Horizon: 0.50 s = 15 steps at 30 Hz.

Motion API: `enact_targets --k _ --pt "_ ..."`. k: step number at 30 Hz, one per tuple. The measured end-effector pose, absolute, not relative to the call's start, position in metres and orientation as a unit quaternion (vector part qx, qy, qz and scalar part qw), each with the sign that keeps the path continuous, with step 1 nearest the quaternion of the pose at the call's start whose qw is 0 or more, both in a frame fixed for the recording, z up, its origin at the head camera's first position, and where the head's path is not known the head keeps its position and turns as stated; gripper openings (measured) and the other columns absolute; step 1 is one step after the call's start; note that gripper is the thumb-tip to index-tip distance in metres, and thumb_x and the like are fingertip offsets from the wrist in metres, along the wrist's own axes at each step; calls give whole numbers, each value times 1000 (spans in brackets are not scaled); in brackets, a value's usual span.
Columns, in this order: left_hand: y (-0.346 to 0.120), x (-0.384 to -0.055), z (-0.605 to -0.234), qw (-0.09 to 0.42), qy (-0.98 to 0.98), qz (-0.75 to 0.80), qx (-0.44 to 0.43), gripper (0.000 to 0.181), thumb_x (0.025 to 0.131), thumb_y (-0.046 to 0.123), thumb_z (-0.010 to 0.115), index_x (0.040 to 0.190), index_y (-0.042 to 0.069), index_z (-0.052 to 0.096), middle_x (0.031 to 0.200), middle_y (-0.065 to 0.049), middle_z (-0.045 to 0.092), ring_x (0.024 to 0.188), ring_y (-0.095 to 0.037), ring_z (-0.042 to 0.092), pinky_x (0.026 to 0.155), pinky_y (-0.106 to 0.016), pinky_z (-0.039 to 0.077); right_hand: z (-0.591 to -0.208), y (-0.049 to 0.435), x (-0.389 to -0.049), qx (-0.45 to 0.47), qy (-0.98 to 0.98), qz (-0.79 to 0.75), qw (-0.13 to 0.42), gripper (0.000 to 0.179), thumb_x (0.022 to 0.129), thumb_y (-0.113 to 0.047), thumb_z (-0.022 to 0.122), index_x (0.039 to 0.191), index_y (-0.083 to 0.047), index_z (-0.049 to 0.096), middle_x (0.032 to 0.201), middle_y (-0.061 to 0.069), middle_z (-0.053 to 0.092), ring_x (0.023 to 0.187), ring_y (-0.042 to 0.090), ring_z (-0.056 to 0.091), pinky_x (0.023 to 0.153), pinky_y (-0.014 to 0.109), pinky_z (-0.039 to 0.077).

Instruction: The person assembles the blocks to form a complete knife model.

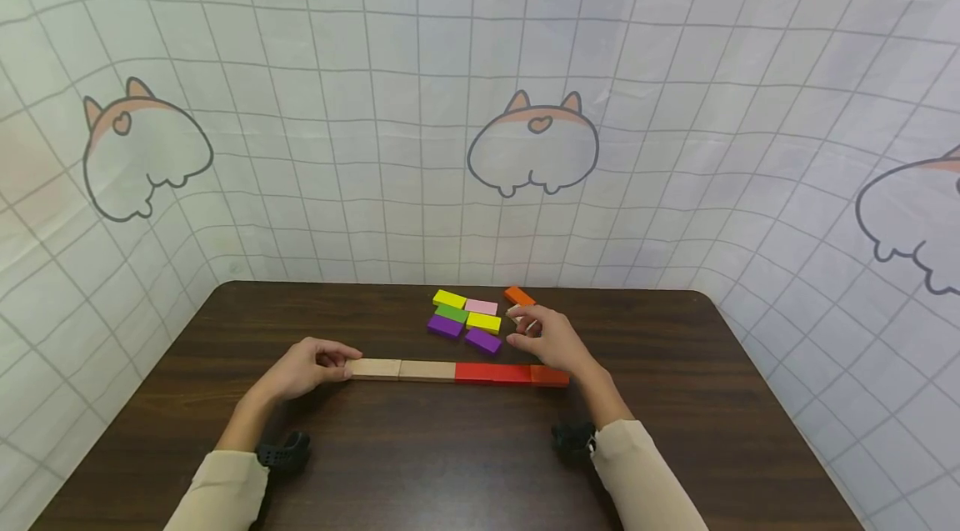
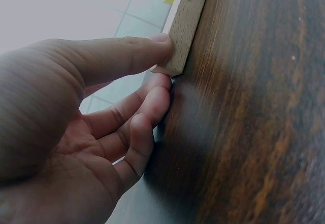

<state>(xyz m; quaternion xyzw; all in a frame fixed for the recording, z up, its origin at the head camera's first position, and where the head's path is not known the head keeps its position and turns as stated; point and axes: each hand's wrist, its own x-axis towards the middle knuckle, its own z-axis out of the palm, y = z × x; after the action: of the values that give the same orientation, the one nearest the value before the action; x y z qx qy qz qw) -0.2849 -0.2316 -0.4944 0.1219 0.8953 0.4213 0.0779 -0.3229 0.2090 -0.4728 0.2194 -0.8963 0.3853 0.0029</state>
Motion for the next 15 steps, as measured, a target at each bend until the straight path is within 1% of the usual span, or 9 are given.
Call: enact_targets --k 5,10,15 --pt "-232 -284 -494 79 895 422 123 25 93 13 76 117 13 77 94 -3 68 80 -18 58 74 -34 49 -482 189 -329 218 -894 391 -16 44 93 -21 77 134 -8 66 101 6 66 82 18 58 71 30 49" --pt "-231 -284 -493 79 895 422 122 25 93 13 76 117 13 77 93 -3 68 80 -18 58 73 -34 49 -488 178 -333 214 -902 373 -34 44 91 -18 79 132 -8 67 101 8 68 79 14 59 72 27 50" --pt "-231 -285 -493 78 895 422 120 25 92 13 76 117 13 78 93 -3 68 80 -18 58 73 -34 49 -491 171 -338 184 -914 358 -52 37 89 -16 81 125 -11 71 101 7 68 78 13 61 74 28 52"
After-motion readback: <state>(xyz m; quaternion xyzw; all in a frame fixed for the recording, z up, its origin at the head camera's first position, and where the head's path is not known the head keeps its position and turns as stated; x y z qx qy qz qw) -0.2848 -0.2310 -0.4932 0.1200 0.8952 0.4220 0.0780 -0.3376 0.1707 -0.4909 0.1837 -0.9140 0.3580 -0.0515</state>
